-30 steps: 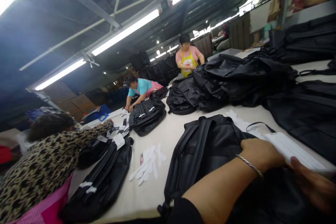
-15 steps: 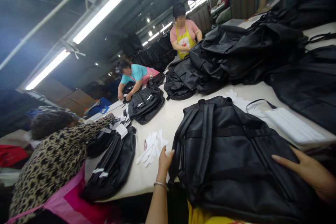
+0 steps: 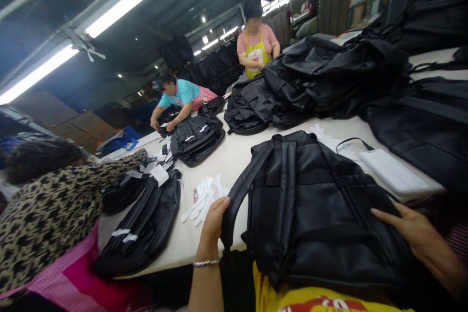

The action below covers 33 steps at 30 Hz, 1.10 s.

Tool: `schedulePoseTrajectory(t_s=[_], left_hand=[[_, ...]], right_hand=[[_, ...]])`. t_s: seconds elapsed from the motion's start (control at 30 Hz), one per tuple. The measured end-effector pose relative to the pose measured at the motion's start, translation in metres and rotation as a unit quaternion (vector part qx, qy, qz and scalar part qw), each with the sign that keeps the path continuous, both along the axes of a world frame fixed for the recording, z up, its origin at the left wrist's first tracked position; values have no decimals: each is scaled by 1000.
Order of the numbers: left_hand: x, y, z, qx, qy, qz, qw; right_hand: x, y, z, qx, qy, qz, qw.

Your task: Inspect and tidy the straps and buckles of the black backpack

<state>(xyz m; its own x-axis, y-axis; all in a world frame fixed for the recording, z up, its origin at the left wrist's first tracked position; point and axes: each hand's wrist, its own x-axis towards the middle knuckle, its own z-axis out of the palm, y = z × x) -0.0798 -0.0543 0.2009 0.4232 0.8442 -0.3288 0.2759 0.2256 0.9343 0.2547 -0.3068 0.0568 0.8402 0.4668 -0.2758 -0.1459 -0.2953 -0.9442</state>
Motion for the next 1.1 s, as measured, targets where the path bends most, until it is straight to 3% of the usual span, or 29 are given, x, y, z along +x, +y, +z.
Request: schedulePoseTrajectory(t_s=[0.07,0.1,0.17,0.23,0.33,0.4,0.47,0.53,0.6,0.67,0.73,0.83,0.93,1.0,1.1], left_hand=[[9,-18,24,-53,-82,23,995],[16,-28,30,-73,-117,28,990],[35,-47,23,-114,-176,25,977],[52,-62,-2,-142,-200,23,969],[62,-77,-50,-160,-183,44,969],[58,-82,-71,-172,-181,68,966],[47,-85,-76,-176,-194,93,961],[37,-86,-69,-168,-207,116,957],[28,-85,-55,-158,-214,128,956],[23,-83,-41,-154,-217,124,956],[20,-83,-31,-156,-219,110,957],[14,-84,-22,-165,-215,80,959],[6,-83,-17,-161,-211,68,962],[3,-82,-16,-160,-209,68,962],[4,-80,-24,-158,-195,61,966]], right_hand=[[-11,7,10,79,183,-18,980],[-16,12,14,99,228,-13,969],[-25,23,17,119,268,15,956],[-29,32,13,105,245,54,962],[-31,40,9,-32,1,65,997],[-34,43,13,-86,-227,41,969],[-43,50,25,-50,-343,59,936],[-59,64,38,11,-274,153,949],[-83,85,47,58,-75,245,965],[-110,109,49,88,111,261,955],[-138,132,46,79,201,235,948],[-170,153,42,57,246,239,938],[-180,155,55,87,297,276,910],[-169,148,76,120,307,287,900],[-130,130,119,149,251,288,912]])
